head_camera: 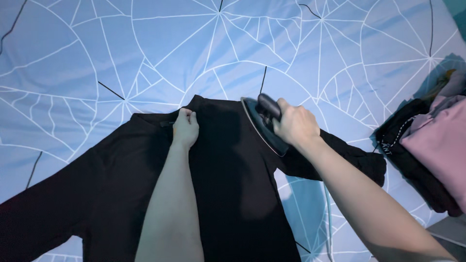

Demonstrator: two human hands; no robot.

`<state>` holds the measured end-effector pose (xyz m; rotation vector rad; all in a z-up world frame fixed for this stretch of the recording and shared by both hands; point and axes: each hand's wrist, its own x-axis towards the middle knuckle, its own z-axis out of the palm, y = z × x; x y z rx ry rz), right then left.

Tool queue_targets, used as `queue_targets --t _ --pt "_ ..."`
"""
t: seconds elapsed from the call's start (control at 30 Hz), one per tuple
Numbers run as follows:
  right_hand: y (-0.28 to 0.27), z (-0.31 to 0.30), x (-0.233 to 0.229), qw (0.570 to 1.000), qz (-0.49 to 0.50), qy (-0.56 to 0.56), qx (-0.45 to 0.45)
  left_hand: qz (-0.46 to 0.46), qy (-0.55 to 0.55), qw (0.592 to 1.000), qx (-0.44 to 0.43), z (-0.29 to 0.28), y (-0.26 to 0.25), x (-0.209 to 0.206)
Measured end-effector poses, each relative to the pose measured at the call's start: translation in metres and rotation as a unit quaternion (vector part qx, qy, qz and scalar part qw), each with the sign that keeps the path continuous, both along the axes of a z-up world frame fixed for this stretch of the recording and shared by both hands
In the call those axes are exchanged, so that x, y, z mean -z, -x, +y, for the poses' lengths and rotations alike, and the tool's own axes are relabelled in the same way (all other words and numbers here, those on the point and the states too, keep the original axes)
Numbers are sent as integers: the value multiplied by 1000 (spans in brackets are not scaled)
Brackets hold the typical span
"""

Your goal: The person irons a black long-sleeved shirt laid out on a bed. They use an electric iron to smooth the body and sleeves, adjusting the fabric with their left hand to ensure even coverage.

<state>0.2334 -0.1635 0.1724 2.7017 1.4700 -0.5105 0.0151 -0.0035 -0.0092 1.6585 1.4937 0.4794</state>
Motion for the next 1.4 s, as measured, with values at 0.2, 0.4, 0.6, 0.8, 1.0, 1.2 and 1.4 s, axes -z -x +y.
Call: queue_targets --t 0.2,0.4,0.6,0.8,1.0,1.2,1.4 --pt "-1 6 -1 1000 -12 -10 -9 6 27 1000 -4 -6 -1 -7" --pt "-9 1 7 999 -16 7 -32 -11 3 1000 -5 3 -6 3" --pt "-48 -94 9 997 -41 51 -34 -17 -36 999 1 7 -5 5" --pt "-74 -128 1 996 -69 57 22 -25 -84 996 28 -26 -7 -53" --pt "-34 -122 11 993 -7 27 -113 111 -197 972 67 -209 -35 -98" --pt "-33 -158 -4 997 -16 32 -63 131 -149 971 134 -262 -54 -76" --pt "-14 -122 5 1000 20 2 -20 95 -88 986 106 -254 -62 -86"
